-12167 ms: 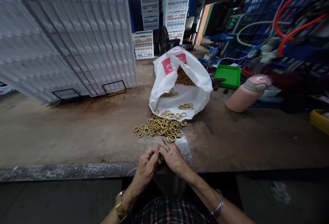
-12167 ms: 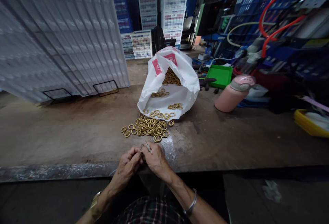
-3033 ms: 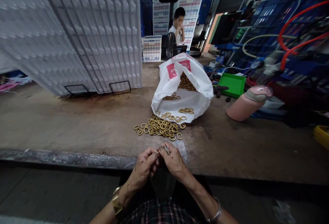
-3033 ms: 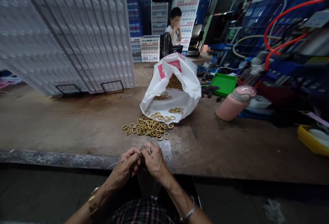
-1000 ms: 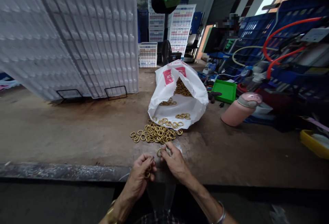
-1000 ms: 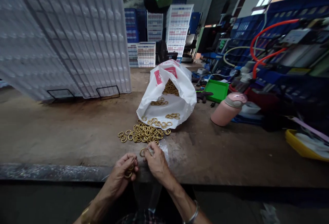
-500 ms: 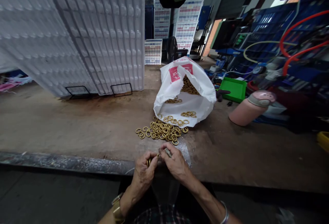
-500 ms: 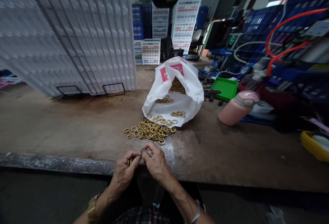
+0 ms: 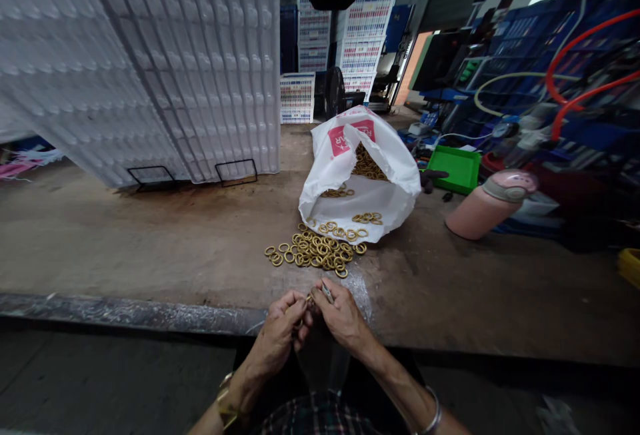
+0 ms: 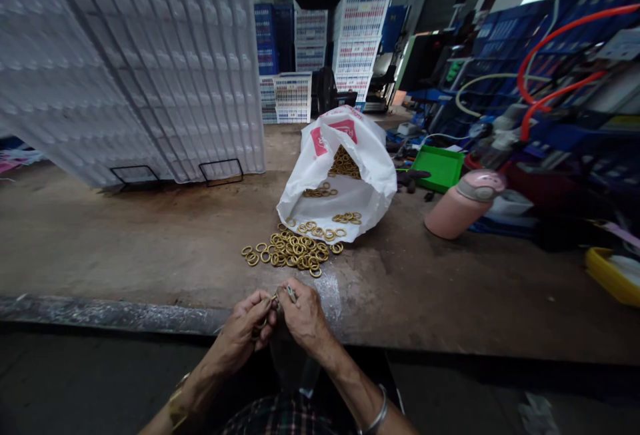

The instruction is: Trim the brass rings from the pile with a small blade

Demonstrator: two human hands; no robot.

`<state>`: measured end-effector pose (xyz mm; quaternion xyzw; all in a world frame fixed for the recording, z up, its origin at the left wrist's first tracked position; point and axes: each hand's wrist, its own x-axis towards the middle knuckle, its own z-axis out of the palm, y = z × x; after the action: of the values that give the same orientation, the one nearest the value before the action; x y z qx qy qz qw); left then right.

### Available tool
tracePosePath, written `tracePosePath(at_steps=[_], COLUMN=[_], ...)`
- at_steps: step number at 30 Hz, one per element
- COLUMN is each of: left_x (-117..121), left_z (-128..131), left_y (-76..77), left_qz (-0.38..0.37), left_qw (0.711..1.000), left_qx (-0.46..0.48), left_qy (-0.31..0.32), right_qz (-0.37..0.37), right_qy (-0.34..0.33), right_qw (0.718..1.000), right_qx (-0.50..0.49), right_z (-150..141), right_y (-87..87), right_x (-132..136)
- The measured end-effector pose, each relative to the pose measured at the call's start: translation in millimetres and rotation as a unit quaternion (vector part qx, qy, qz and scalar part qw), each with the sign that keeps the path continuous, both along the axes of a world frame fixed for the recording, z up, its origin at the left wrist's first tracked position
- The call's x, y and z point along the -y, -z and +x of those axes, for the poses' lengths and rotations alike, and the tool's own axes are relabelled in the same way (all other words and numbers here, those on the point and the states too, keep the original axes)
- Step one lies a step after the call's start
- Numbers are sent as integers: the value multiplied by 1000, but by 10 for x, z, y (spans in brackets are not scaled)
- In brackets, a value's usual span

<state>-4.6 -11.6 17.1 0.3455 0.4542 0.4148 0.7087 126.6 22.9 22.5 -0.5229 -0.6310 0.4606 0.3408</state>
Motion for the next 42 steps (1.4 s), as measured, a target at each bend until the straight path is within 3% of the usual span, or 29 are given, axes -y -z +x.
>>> tracePosePath(at_steps=[4, 8, 14, 21, 28, 32, 35, 38, 42], left_x=[-5, 0, -5, 23, 227, 212, 158, 132, 136], left_z=[-10, -11, 0, -24, -128, -195, -271, -349, -438], left_y=[40, 68, 34, 62, 31, 20, 21, 21, 45], left_qz=[5, 31, 56, 70, 16, 3, -18, -28, -40], left_qw=[1000, 998, 994, 989, 1000, 991, 982, 975, 964], left_qx=[-18, -49, -97, -132, -1, 109, 145, 162, 206], left_qy=[2, -1, -12, -20, -21, -75, -117, -148, -163], right_qz=[2, 61, 102, 72, 76, 154, 201, 209, 175], right_qy=[-7, -26, -106, -140, -96, -81, -78, -83, -90], right_qw=[1000, 993, 962, 922, 893, 893, 875, 854, 848], right_qx=[-4, 92, 232, 355, 432, 415, 434, 469, 492], right_z=[19, 49, 64, 33, -65, -193, -361, -528, -680], right_y=[9, 100, 201, 148, 65, -33, -75, -52, 39], right_x=[0, 5, 33, 37, -128, -407, -675, -911, -1088])
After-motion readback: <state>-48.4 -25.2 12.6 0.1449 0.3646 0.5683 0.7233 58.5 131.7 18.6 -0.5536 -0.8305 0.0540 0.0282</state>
